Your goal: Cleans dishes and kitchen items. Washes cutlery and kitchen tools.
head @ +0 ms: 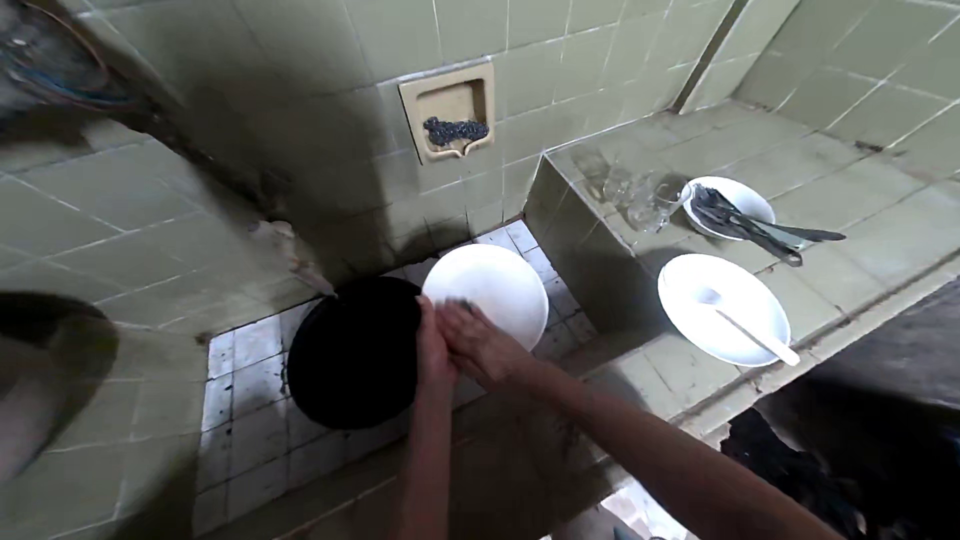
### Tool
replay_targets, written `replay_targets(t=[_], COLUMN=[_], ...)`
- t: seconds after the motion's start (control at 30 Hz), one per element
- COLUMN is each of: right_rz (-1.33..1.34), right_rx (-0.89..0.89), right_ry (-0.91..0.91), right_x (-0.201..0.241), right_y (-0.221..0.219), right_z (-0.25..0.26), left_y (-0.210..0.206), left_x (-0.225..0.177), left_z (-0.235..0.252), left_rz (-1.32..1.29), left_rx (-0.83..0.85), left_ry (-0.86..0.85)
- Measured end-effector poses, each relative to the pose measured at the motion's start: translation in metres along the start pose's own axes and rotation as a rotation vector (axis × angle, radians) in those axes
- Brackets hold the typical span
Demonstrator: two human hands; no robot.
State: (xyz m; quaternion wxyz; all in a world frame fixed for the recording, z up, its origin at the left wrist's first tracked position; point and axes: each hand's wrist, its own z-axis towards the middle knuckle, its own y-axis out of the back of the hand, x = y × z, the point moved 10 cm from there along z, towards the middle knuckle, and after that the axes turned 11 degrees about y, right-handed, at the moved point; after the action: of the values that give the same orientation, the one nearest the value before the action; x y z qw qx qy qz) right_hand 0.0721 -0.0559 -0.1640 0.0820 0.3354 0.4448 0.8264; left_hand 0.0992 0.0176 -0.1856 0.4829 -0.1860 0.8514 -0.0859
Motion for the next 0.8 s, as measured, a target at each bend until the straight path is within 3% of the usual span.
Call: replay_targets(t=[0.1, 0.17, 0.23, 0.33, 0.43, 0.53, 0.63, 0.7, 0.8], right_rz=[-0.034, -0.192, -0.279, -0.188, -0.006, -0.143, -0.481, -0.563, -0.180], right_rx=[0.073, 0.056, -0.065, -0.112, 0.157, 0.253, 0.144, 0.104, 0.019], right_ry=[0.066, -0.061, -0.176, -0.095, 0.100, 0.260, 0.336, 0.350, 0.214], right_x=[-0.025, -0.073, -0.093, -0.040, 0.017, 0.006, -0.016, -0.009, 0.008], right_y=[-0.001, 0.014, 0.031, 0.015, -0.010, 0.013, 0.040, 0.048, 0.071], right_z=[-0.044, -0.045, -0.020, 0.018, -0.002, -0.041, -0.044, -0.035, -0.020], left_y=[0.032, 0.023, 0.000, -0.011, 0.024, 0.048, 0.044, 0.040, 0.028], left_x=[-0.012, -0.005, 0.006, 0.006, -0.003, -0.012, -0.014, -0.018, -0.031], left_z=[0.004, 0.001, -0.001, 0.003, 0.014, 0.011, 0.010, 0.012, 0.017], left_rz=[-0.075, -0.069, -0.046, -0.010, -0.052, -0.015, 0.062, 0.031, -0.135], left_rx=[-0.066, -0.026, 0.033, 0.113, -0.025, -0.008, 0.122, 0.183, 0.311], left_ry=[-0.041, -0.009, 0.028, 0.014, 0.030, 0.068, 0.179, 0.224, 0.124])
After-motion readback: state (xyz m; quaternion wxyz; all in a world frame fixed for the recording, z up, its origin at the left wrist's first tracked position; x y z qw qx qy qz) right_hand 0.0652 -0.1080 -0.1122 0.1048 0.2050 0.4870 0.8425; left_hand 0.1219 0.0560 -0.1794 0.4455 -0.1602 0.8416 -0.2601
